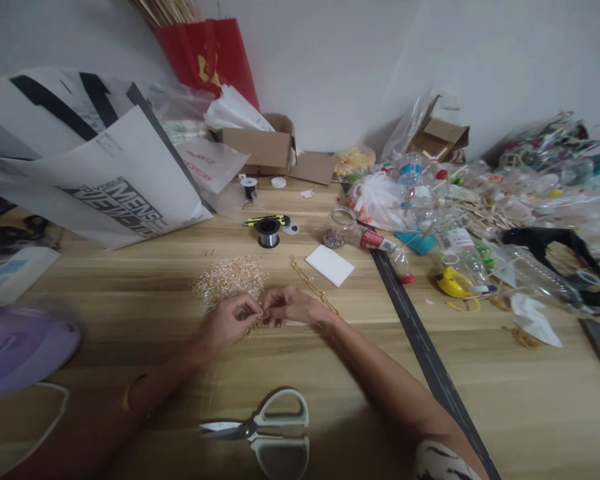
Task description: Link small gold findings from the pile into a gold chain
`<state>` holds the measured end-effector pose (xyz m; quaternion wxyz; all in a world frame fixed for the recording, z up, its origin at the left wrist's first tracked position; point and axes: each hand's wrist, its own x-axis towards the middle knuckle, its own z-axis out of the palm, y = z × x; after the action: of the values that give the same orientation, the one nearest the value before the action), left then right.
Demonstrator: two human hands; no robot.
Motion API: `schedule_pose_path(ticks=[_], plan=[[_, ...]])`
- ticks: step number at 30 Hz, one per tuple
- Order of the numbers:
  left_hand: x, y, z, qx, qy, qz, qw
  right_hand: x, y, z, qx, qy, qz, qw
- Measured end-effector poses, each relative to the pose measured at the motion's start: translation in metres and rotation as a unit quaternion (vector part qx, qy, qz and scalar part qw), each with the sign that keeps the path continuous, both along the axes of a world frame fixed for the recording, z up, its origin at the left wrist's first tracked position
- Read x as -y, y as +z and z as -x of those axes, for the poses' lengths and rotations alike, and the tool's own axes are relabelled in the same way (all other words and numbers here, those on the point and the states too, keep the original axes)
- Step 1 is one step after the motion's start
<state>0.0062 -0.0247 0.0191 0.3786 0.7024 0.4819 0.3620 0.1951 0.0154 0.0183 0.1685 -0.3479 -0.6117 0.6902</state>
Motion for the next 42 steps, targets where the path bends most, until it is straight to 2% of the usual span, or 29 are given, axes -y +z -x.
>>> schedule_pose_path(ticks=[8, 14, 23, 33, 42], plan=[[-0.002, 0.000, 0.000, -0.025, 0.007, -0.026, 0.999, -0.001, -0.009, 0.002, -0.016, -0.035, 0.006, 0.999], [-0.003, -0.008, 0.000, 0.016, 0.003, -0.005, 1.000, -0.001, -0.010, 0.004, -0.040, -0.040, 0.025, 0.998], [-0.003, -0.003, 0.000, 0.057, 0.002, 0.011, 0.998, -0.001, -0.005, 0.005, -0.062, -0.068, 0.080, 0.993], [-0.002, -0.002, 0.000, 0.063, 0.002, -0.005, 0.998, 0.001, -0.004, 0.008, -0.054, -0.051, 0.110, 0.991], [-0.002, -0.004, -0.001, 0.076, 0.013, -0.020, 0.997, 0.002, -0.007, 0.008, -0.042, -0.045, 0.089, 0.994]])
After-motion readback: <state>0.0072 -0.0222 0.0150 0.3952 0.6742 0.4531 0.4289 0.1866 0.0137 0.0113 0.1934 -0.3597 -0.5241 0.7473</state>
